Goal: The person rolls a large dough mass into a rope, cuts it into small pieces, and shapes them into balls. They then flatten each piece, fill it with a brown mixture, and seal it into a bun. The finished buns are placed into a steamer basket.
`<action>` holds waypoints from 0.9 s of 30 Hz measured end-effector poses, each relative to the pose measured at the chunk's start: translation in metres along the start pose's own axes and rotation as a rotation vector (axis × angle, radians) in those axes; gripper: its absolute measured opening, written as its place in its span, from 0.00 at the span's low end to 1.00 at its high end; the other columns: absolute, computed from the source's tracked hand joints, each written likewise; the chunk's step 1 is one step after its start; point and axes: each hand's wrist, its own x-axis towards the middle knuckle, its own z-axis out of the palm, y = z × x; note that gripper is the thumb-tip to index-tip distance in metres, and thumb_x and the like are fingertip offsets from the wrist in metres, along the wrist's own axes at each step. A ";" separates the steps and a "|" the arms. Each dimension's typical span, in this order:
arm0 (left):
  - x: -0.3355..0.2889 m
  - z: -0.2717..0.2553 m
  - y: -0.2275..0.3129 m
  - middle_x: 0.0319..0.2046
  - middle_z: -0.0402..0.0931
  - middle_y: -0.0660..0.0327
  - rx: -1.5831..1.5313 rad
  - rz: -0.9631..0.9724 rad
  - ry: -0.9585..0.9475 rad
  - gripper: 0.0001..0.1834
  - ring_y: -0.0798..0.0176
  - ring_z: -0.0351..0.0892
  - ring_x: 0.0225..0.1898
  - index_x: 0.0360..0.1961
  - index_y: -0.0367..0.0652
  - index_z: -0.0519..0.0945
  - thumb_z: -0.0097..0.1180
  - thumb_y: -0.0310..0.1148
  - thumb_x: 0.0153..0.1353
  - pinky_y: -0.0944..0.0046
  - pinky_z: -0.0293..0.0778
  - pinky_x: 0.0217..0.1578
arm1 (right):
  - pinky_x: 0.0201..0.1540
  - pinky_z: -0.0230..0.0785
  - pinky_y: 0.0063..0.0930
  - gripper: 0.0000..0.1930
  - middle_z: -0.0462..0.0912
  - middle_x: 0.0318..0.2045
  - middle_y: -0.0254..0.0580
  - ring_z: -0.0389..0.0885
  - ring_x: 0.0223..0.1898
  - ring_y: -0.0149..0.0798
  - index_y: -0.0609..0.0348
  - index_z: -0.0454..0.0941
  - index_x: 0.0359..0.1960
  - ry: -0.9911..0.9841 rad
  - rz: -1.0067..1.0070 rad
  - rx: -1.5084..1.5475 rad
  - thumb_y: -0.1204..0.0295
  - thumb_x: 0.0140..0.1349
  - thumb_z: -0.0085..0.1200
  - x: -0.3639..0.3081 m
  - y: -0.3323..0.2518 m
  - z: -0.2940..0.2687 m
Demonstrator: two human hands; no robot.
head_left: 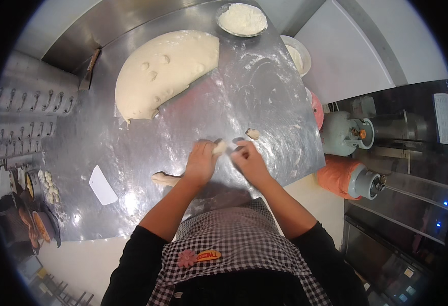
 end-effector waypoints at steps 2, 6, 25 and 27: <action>-0.005 -0.016 0.007 0.55 0.71 0.51 -0.291 -0.036 -0.145 0.19 0.42 0.73 0.56 0.56 0.41 0.71 0.57 0.31 0.64 0.47 0.71 0.54 | 0.51 0.71 0.30 0.26 0.80 0.43 0.42 0.78 0.46 0.34 0.64 0.68 0.62 -0.142 -0.122 0.015 0.65 0.67 0.59 -0.004 -0.010 0.012; -0.020 -0.052 0.036 0.52 0.74 0.44 -0.316 0.014 -0.134 0.17 0.37 0.74 0.53 0.55 0.37 0.72 0.53 0.30 0.67 0.46 0.71 0.54 | 0.52 0.71 0.27 0.23 0.80 0.45 0.40 0.77 0.48 0.31 0.63 0.71 0.60 -0.277 -0.220 0.100 0.65 0.68 0.58 -0.010 -0.023 0.027; -0.004 -0.106 0.050 0.37 0.78 0.58 -0.311 -0.102 -0.374 0.31 0.57 0.79 0.37 0.65 0.45 0.68 0.65 0.36 0.62 0.58 0.75 0.40 | 0.46 0.72 0.42 0.09 0.77 0.50 0.59 0.77 0.48 0.55 0.57 0.79 0.41 0.120 -0.280 -0.468 0.76 0.57 0.60 0.000 0.017 -0.007; 0.012 -0.063 0.038 0.41 0.79 0.54 -0.113 0.114 -0.224 0.34 0.51 0.80 0.42 0.65 0.46 0.67 0.67 0.37 0.59 0.56 0.76 0.42 | 0.47 0.72 0.41 0.11 0.76 0.46 0.57 0.77 0.41 0.57 0.58 0.79 0.40 0.292 -0.689 -0.715 0.81 0.55 0.56 -0.005 0.031 -0.009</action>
